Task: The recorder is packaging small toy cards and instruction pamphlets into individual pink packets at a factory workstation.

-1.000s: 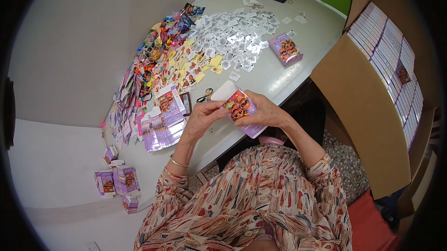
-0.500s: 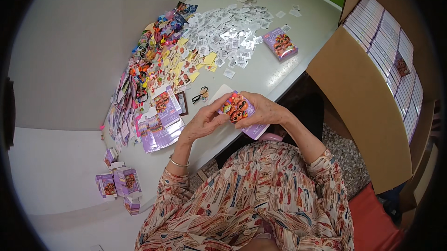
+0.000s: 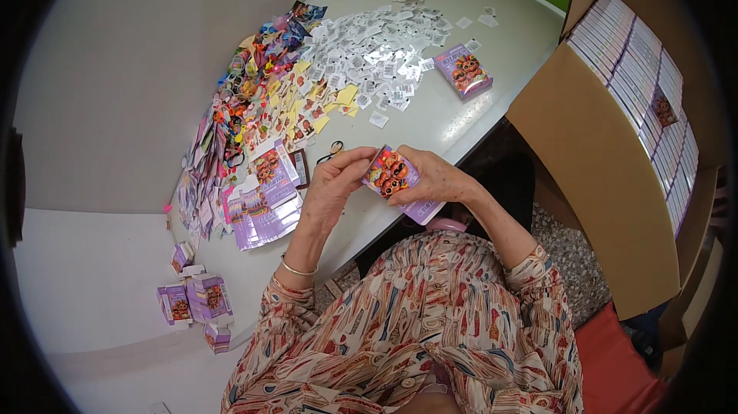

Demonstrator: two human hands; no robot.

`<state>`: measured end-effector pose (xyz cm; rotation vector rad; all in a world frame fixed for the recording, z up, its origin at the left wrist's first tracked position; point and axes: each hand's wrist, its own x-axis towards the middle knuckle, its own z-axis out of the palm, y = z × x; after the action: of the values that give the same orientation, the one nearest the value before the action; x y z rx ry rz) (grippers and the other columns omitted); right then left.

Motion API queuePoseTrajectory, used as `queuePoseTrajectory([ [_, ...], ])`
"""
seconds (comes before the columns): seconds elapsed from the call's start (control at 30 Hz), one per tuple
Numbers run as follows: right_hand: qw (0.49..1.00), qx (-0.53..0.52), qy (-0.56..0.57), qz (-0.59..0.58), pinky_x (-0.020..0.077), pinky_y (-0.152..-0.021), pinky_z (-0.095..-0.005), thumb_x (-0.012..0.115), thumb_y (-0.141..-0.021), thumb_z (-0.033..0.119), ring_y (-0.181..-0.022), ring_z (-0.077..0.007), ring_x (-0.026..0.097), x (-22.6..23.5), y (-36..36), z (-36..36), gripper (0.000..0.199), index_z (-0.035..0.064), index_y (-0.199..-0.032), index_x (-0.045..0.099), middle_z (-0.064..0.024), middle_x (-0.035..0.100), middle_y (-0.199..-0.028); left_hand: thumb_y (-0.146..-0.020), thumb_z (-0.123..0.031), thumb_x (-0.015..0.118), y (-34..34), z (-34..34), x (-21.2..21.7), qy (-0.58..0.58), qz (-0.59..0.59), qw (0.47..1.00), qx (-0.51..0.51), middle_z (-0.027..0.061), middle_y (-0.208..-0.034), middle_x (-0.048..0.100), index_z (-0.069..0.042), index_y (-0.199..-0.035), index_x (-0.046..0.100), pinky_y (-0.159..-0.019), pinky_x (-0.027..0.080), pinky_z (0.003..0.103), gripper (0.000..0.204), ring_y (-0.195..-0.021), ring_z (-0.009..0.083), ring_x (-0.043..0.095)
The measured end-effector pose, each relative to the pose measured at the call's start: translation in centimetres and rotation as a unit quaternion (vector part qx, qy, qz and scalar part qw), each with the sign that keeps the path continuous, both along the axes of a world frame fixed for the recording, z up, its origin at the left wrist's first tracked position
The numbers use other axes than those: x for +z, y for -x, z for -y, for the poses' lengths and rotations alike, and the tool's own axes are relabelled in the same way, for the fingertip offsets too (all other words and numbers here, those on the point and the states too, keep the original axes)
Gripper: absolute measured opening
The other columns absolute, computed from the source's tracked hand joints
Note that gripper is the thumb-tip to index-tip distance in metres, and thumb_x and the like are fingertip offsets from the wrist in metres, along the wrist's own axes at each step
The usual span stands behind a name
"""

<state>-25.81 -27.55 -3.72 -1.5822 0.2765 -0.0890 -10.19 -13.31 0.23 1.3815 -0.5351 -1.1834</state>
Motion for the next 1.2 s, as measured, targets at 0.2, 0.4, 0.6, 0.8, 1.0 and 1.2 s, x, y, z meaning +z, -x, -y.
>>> queuePoseTrajectory([
  [0.2,1.000,0.005,0.012,0.013,0.0481,-0.077,-0.0283,0.084,-0.067,0.025,-0.084,-0.0144,0.059,0.0,0.0,0.0,0.052,0.0018,-0.105,0.056,-0.0068,0.063,-0.091,-0.092,-0.008,0.061,0.7,-0.2,-1.7,0.025,0.219,0.975,-0.022,0.0030,-0.103,0.068,0.003,-0.119,0.063,-0.074,0.047,0.020,0.029,-0.085,0.0047,0.057],
  [0.4,0.999,0.014,0.039,0.005,0.0482,-0.076,-0.0292,0.085,-0.066,0.028,-0.084,-0.0163,0.060,-0.1,0.2,-0.1,0.054,0.0015,-0.103,0.055,-0.0086,0.063,-0.090,-0.093,-0.009,0.060,1.0,-0.4,-1.6,-0.006,0.288,0.957,-0.016,0.0007,-0.090,0.067,0.002,-0.114,0.066,-0.070,0.047,0.019,0.024,-0.079,0.0040,0.056],
  [0.6,0.999,0.020,0.041,0.012,0.0490,-0.074,-0.0303,0.084,-0.066,0.030,-0.081,-0.0180,0.061,-0.5,0.2,-0.3,0.054,0.0014,-0.102,0.055,-0.0097,0.063,-0.089,-0.091,-0.006,0.059,1.1,-0.5,-1.8,0.010,0.293,0.956,0.013,0.0062,-0.080,0.069,0.001,-0.110,0.067,-0.063,0.047,0.022,0.022,-0.070,0.0073,0.059],
  [0.8,1.000,0.020,0.022,0.001,0.0494,-0.072,-0.0307,0.083,-0.068,0.028,-0.079,-0.0191,0.061,-0.2,0.2,-0.1,0.052,0.0007,-0.102,0.053,-0.0101,0.063,-0.086,-0.090,-0.001,0.052,3.3,-1.2,-0.5,0.015,0.431,0.902,-0.033,0.0220,-0.099,0.066,0.001,-0.119,0.060,-0.069,0.051,0.032,0.030,-0.082,0.0200,0.068],
  [1.0,0.996,0.022,0.082,0.015,0.0496,-0.073,-0.0325,0.081,-0.071,0.031,-0.080,-0.0215,0.062,-1.1,0.0,-0.1,0.055,0.0001,-0.105,0.052,-0.0137,0.064,-0.086,-0.094,-0.003,0.053,3.8,-1.4,-3.7,0.076,0.396,0.915,0.019,0.0078,-0.105,0.068,0.002,-0.130,0.052,-0.080,0.049,0.026,0.036,-0.088,0.0118,0.062],
  [1.2,0.991,0.003,-0.129,0.019,0.0455,-0.090,-0.0338,0.085,-0.067,0.038,-0.102,-0.0228,0.058,0.0,2.4,3.2,0.104,0.0035,-0.144,0.025,-0.0144,0.056,-0.123,-0.093,-0.005,0.057,2.4,-0.4,-1.8,0.028,0.002,0.997,0.067,0.0107,-0.111,0.066,0.004,-0.119,0.056,-0.086,0.052,0.028,0.028,-0.095,0.0140,0.064],
])
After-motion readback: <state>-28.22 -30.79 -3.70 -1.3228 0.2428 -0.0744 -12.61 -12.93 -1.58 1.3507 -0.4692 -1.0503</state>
